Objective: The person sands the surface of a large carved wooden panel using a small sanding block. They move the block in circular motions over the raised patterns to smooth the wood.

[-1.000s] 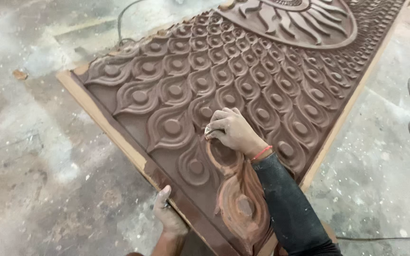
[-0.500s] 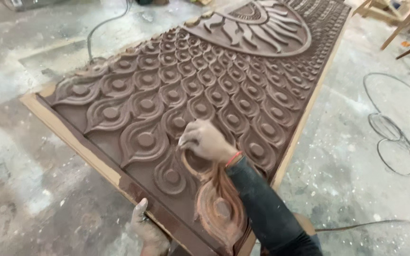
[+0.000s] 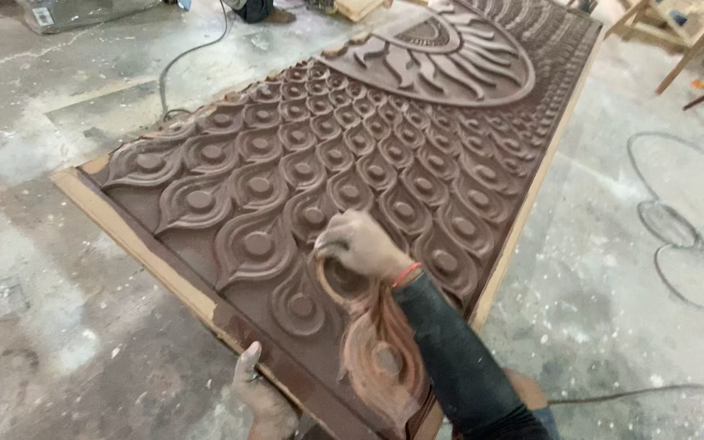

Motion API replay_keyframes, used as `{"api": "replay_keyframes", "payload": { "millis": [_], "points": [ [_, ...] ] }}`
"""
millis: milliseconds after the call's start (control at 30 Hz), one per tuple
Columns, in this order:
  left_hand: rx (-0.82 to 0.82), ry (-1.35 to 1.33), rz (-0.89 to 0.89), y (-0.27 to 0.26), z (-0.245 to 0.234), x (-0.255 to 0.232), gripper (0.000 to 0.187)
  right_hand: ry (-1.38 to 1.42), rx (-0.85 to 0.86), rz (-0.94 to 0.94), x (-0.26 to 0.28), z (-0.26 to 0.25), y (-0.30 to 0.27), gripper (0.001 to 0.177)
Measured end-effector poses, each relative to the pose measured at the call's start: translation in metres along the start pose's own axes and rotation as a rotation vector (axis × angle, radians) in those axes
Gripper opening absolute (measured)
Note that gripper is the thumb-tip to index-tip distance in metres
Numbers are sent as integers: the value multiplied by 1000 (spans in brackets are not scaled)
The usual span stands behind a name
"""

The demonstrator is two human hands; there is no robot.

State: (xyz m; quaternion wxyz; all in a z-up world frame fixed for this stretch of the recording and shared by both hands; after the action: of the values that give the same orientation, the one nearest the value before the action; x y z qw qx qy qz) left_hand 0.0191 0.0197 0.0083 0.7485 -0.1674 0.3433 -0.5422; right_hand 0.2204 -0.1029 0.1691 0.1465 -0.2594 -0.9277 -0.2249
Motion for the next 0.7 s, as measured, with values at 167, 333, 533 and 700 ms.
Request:
{"api": "replay_keyframes", "payload": {
  "millis": [167, 333, 533, 700],
  "points": [
    [109, -111, -47, 1, -1, 4, 61, -80, -43, -87, 3, -4, -1, 8],
    [111, -94, -17, -1, 3, 2, 61, -61, -188, -40, -1, -21, 0, 9],
    [183, -135, -40, -5, 10, 2, 62, 13, -204, 114, -15, -32, -9, 16],
    [186, -145, -77, -6, 8, 4, 61, -120, -6, 93, -20, -19, -8, 7]
  ]
}}
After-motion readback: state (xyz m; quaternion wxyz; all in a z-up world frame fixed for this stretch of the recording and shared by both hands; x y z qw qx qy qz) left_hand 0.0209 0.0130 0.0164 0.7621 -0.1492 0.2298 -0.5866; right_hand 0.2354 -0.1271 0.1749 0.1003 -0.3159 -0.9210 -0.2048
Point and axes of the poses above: each hand's wrist, its own y-axis towards the middle knuckle, its own z-axis out of the palm, x = y × z, the point moved 3 cm from there along y, towards the middle knuckle, and after that the axes turned 5 degrees about -y, right-handed, at the moved point
